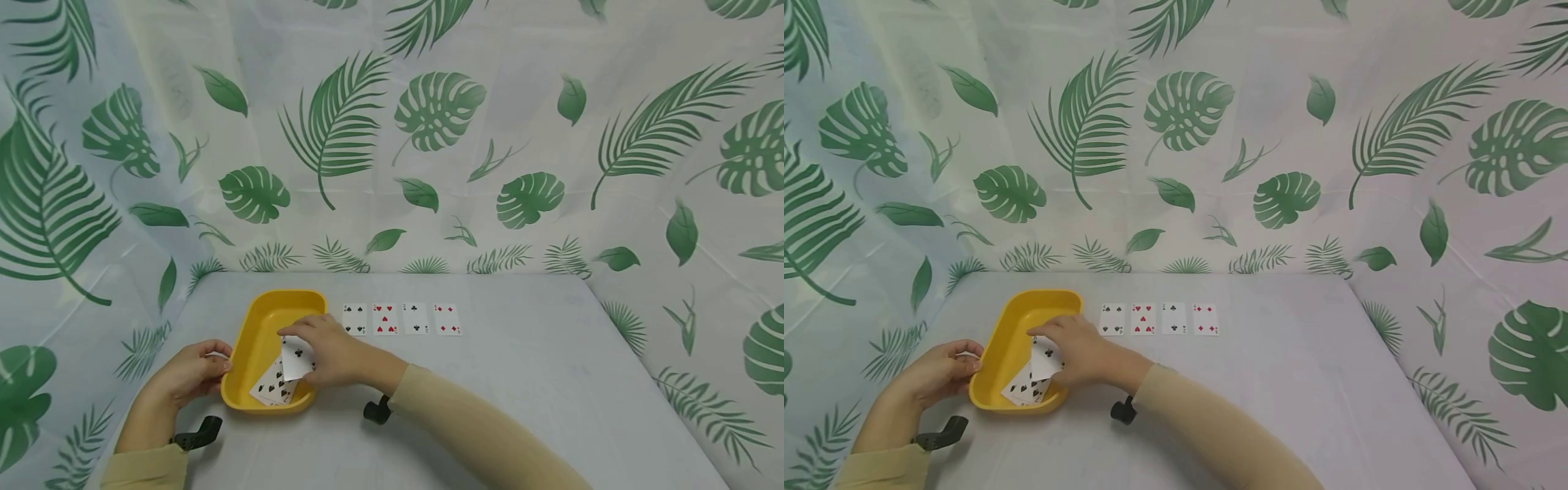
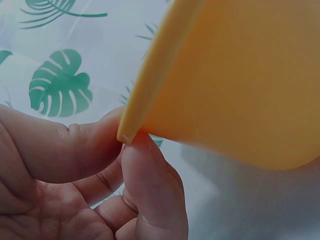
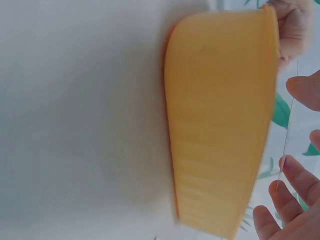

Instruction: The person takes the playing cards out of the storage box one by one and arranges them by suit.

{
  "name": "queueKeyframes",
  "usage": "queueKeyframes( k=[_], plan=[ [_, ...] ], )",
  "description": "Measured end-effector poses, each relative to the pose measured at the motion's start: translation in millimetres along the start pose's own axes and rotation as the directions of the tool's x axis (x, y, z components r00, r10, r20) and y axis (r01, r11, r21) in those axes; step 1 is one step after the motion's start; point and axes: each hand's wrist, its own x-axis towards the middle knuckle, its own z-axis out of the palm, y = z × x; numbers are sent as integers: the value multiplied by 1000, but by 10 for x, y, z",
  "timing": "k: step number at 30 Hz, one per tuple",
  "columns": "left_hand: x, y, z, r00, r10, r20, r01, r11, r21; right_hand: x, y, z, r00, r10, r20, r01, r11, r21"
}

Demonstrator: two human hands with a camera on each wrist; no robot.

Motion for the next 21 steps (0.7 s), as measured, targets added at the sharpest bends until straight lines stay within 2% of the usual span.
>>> queueKeyframes(
  k=[9,21],
  plan=[
    [-11,-7,-5,1000,1,8,-1,1000,-1,-277,178,-157,999,41,-27,-40,998,55],
    [-24,15,0,1000,-4,-2,4,1000,-14,-729,691,-198,995,83,-52,-76,991,110]
  ],
)
